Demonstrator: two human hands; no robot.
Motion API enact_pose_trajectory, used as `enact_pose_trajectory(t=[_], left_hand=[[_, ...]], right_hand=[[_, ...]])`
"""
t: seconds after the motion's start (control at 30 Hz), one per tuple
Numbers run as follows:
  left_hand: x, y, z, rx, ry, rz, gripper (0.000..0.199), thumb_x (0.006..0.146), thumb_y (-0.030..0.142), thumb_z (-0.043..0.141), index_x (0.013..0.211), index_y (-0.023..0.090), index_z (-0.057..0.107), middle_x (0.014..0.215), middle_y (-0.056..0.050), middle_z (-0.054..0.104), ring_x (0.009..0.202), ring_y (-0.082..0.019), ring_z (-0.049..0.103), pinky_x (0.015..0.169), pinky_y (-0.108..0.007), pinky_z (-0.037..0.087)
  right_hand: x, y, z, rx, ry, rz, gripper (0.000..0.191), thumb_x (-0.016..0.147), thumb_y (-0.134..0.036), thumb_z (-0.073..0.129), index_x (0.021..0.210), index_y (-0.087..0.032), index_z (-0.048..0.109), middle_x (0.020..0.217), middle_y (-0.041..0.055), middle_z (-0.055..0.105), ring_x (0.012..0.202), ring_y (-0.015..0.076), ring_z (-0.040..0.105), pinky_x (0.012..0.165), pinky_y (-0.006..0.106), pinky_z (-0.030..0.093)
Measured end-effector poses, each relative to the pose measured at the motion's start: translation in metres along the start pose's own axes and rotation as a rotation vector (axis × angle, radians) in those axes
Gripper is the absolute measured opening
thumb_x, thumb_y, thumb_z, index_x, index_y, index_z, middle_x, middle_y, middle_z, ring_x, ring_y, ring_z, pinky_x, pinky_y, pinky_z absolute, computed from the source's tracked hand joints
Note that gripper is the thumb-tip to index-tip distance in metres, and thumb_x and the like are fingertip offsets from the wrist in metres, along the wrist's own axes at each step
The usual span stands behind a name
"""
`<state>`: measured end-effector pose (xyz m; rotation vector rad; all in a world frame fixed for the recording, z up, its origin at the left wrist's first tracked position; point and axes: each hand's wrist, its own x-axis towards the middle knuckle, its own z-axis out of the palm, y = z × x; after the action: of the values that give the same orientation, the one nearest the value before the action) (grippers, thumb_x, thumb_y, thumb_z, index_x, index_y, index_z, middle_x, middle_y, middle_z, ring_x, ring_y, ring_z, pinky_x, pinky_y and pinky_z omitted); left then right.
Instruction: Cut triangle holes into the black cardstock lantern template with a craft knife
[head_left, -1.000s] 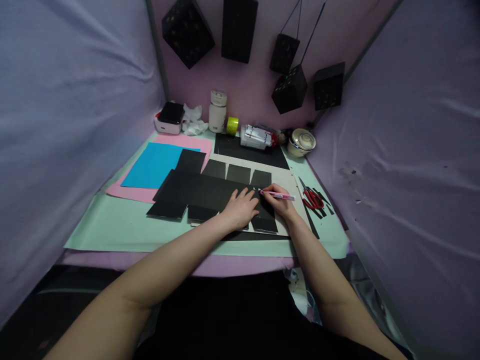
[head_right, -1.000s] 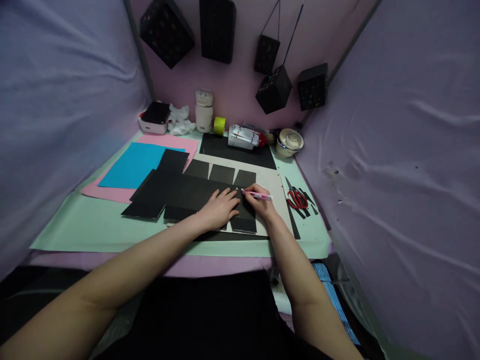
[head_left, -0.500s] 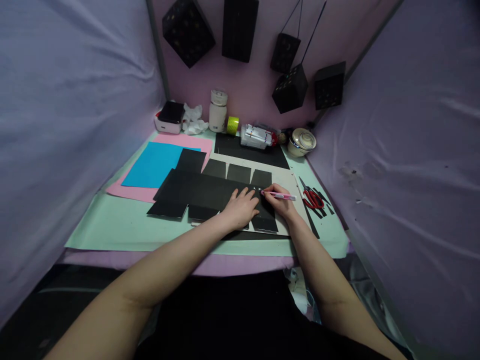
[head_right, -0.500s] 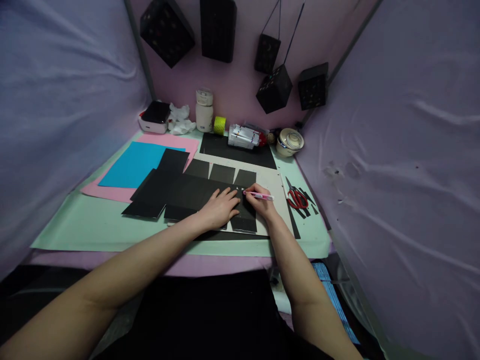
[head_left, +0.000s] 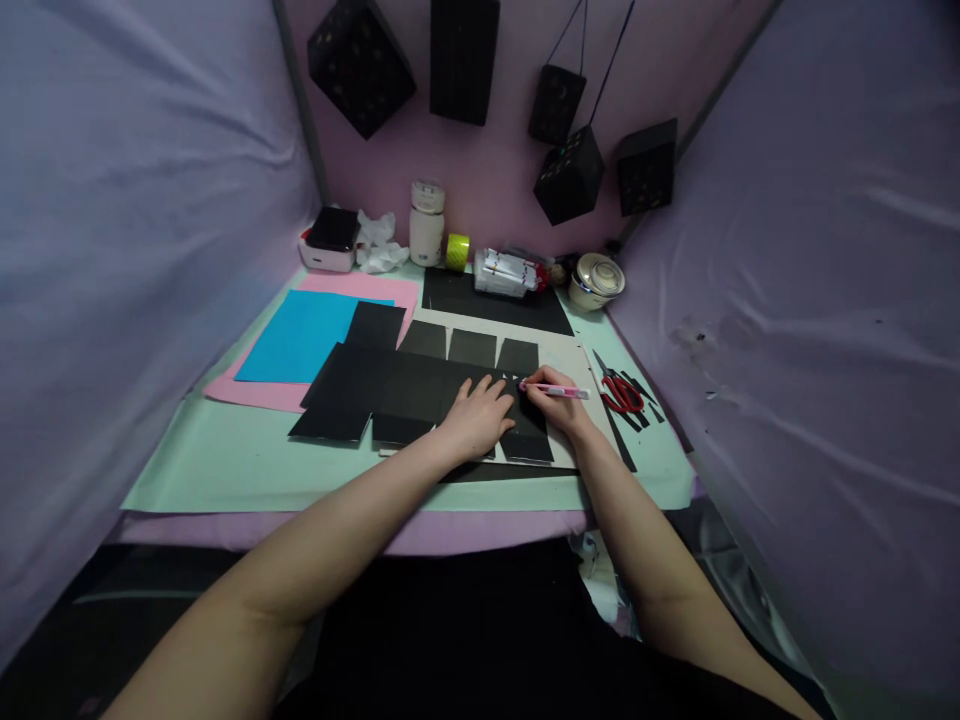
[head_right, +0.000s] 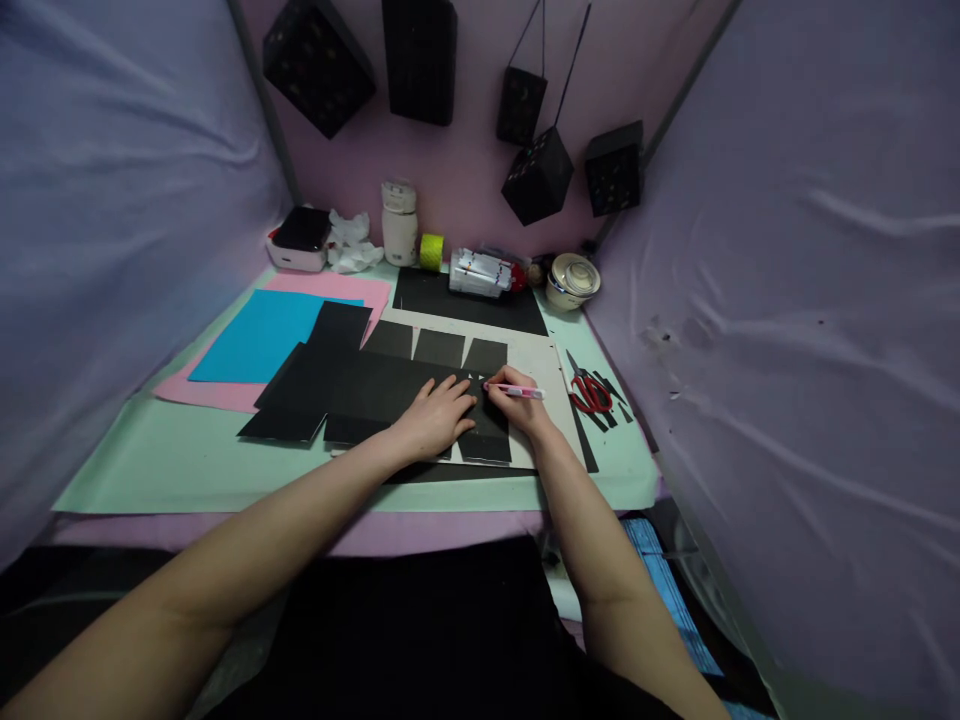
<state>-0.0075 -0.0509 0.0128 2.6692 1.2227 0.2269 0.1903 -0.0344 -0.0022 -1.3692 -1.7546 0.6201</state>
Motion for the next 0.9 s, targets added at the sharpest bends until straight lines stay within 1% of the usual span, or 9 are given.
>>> enact_pose_trajectory(t=[0.23, 0.43, 0.63, 0.9], left_hand=[[-0.0005, -0.0005, 0.0008, 0.016, 0.006, 0.001, 0.036, 0.097, 0.036, 0.05, 0.128, 0.019, 0.056, 0.151, -0.012, 0.041, 0.142, -0.034, 0.031, 0.113, -0.058, 0.026], [-0.001, -0.0001, 0.0005, 0.02, 0.009, -0.002, 0.037, 0.097, 0.035, 0.05, 0.129, 0.019, 0.056, 0.152, -0.012, 0.04, 0.143, -0.033, 0.03, 0.114, -0.056, 0.025], [-0.0001, 0.0001, 0.0017, 0.018, 0.011, -0.004, 0.036, 0.096, 0.035, 0.05, 0.128, 0.019, 0.056, 0.151, -0.012, 0.041, 0.143, -0.033, 0.03, 0.114, -0.057, 0.024], [-0.0014, 0.0007, 0.0002, 0.026, 0.006, -0.001, 0.036, 0.097, 0.035, 0.049, 0.128, 0.018, 0.056, 0.151, -0.012, 0.041, 0.142, -0.033, 0.031, 0.114, -0.057, 0.025]], right_hand=[[0.0002, -0.0031, -0.0008, -0.002, 0.015, -0.027, 0.012, 0.076, -0.031, 0.057, 0.071, -0.02, 0.058, 0.067, -0.0001, 0.06, 0.064, 0.015, 0.051, 0.06, 0.027, 0.038], [-0.0002, -0.0039, -0.0005, 0.014, 0.026, -0.013, 0.013, 0.075, -0.032, 0.059, 0.07, -0.019, 0.058, 0.066, 0.0001, 0.06, 0.063, 0.0147, 0.051, 0.059, 0.027, 0.038], [0.0011, -0.0008, 0.0022, 0.063, 0.053, 0.022, 0.019, 0.078, -0.038, 0.062, 0.078, -0.018, 0.064, 0.074, 0.0024, 0.066, 0.069, 0.016, 0.057, 0.062, 0.027, 0.042], [0.0014, 0.0007, 0.0032, 0.067, 0.057, 0.034, 0.02, 0.079, -0.039, 0.065, 0.08, -0.019, 0.067, 0.078, 0.0031, 0.069, 0.071, 0.0163, 0.06, 0.064, 0.028, 0.044]])
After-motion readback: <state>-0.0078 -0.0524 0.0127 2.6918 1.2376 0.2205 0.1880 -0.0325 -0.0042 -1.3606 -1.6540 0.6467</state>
